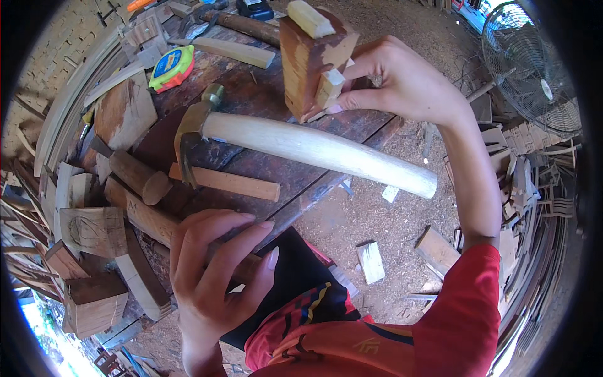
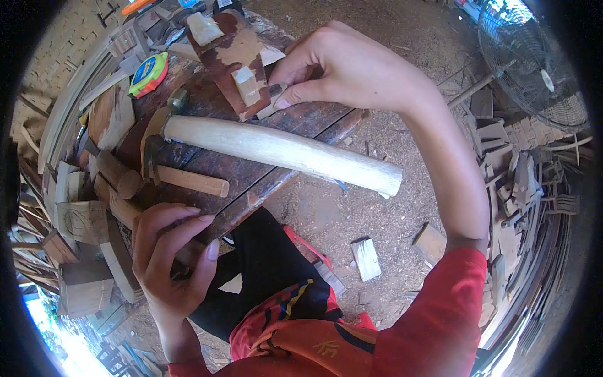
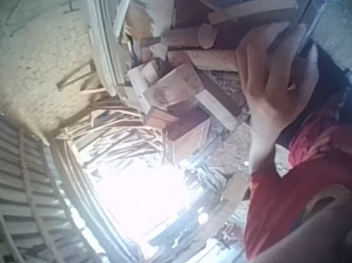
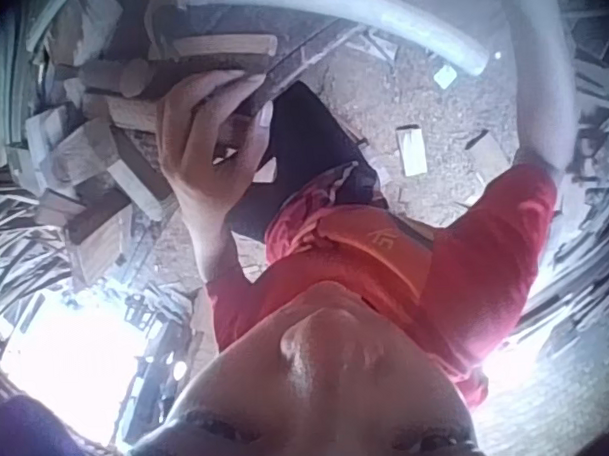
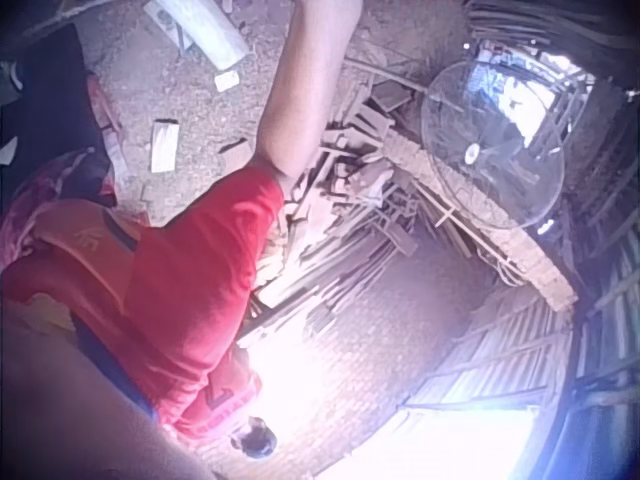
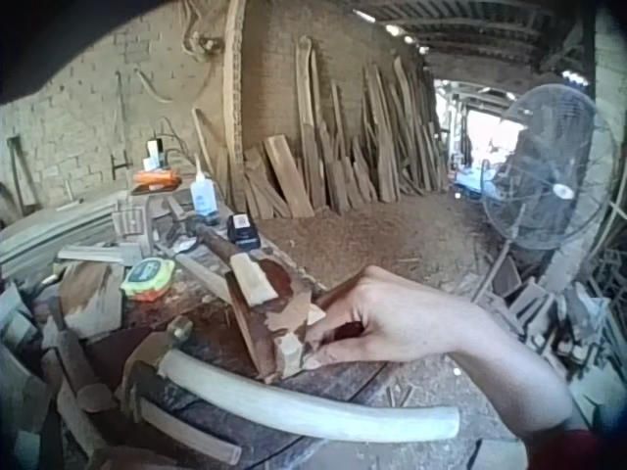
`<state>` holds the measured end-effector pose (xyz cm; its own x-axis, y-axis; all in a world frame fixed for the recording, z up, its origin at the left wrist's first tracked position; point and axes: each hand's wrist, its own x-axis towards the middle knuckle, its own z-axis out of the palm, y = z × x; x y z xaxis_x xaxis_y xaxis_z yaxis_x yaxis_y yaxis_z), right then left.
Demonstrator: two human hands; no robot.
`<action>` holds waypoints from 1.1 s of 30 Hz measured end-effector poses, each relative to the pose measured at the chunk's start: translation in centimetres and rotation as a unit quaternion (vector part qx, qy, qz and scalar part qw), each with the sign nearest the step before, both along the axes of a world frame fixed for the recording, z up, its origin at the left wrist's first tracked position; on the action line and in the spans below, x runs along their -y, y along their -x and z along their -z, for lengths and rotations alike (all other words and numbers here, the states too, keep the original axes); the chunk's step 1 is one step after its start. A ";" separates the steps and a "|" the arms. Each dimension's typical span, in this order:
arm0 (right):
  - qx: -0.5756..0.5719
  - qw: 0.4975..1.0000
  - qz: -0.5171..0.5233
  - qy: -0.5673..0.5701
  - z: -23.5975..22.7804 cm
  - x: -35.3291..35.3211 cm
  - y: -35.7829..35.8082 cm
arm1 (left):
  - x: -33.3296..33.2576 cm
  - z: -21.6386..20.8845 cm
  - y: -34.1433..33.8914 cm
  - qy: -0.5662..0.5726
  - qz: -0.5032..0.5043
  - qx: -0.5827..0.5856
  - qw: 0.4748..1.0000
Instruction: The person is assembling small wooden components, applying glue, and checking fits.
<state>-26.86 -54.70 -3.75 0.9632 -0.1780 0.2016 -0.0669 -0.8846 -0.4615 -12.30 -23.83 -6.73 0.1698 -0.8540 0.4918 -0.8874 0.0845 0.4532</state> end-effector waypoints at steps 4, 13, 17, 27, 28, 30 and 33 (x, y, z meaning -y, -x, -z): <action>0.019 1.000 -0.001 -0.020 0.3 -0.2 0.0 | 0.2 0.0 0.4 0.006 -0.005 -0.001 1.000; 0.009 1.000 -0.017 -0.002 0.8 0.1 0.1 | -0.3 -0.5 0.1 -0.003 -0.006 0.023 1.000; 0.009 1.000 -0.006 0.003 0.8 0.1 -0.1 | -0.5 -0.5 0.0 -0.011 0.000 0.017 1.000; 0.028 0.999 0.002 -0.020 0.9 -0.3 0.0 | -0.7 -0.7 0.1 -0.013 -0.003 0.015 1.000; 0.033 0.999 -0.019 0.000 0.9 -0.2 0.0 | -0.8 -0.7 0.1 -0.007 -0.011 0.017 1.000; 0.030 0.999 -0.018 0.001 1.0 0.0 0.1 | -0.8 -0.7 0.1 -0.013 -0.003 0.013 1.000; 0.036 0.999 -0.018 0.009 1.2 0.2 0.2 | -0.8 -0.7 0.1 -0.016 -0.003 0.011 1.000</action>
